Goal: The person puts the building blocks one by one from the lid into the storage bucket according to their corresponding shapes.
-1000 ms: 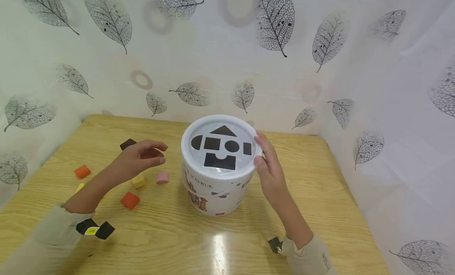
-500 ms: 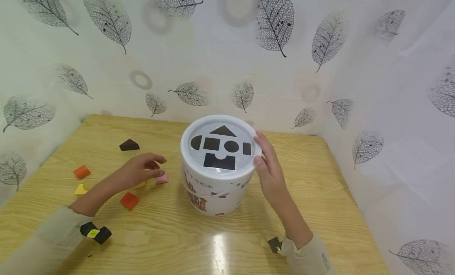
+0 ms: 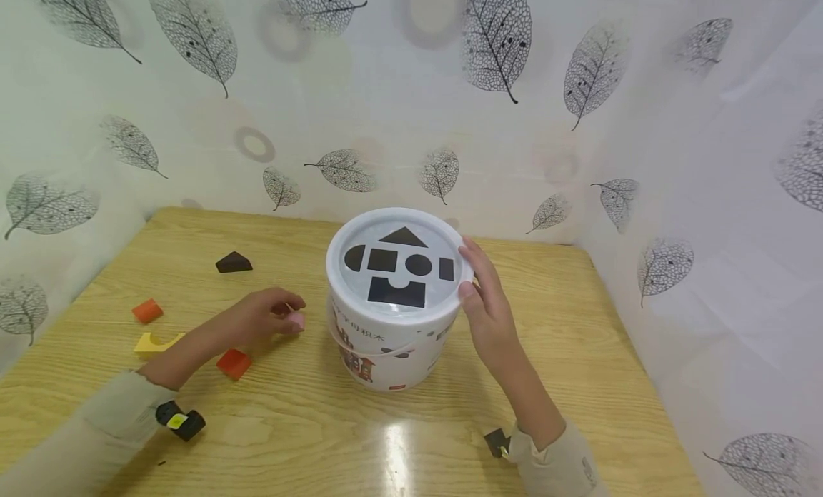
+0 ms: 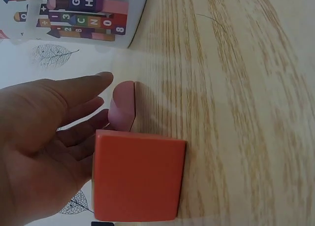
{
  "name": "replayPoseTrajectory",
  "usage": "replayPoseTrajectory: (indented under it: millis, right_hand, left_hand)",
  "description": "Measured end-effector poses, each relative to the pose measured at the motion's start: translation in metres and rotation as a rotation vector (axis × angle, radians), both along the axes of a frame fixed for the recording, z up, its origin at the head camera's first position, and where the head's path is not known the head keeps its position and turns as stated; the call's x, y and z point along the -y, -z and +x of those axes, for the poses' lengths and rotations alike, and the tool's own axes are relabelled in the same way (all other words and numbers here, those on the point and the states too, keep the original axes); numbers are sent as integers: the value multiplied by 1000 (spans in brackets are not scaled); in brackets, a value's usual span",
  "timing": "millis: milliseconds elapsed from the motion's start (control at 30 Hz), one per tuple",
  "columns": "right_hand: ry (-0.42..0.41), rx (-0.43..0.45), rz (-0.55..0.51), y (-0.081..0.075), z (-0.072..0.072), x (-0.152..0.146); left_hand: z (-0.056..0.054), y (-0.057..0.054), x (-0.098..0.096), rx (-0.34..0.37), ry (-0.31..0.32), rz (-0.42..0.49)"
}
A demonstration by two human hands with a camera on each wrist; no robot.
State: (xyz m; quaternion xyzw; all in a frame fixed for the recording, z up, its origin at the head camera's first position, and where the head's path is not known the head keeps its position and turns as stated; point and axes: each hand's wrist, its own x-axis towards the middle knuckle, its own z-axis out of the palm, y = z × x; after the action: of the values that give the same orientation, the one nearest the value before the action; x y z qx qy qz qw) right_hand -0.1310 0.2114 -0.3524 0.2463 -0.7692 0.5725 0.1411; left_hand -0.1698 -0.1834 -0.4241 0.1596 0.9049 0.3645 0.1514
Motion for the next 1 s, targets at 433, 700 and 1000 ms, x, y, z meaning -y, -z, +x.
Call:
replayPoseTrajectory:
  millis: [433, 700, 1000]
  right_hand:
    - [1, 6, 6, 0, 0, 0]
    - [11, 20, 25, 1, -1, -2]
    - [3, -2, 16, 0, 0, 0]
  left_hand:
    - [2, 1, -5, -80, 34, -94]
    - [4, -3, -4, -89, 24, -88]
    - [6, -16, 2, -112, 3, -15]
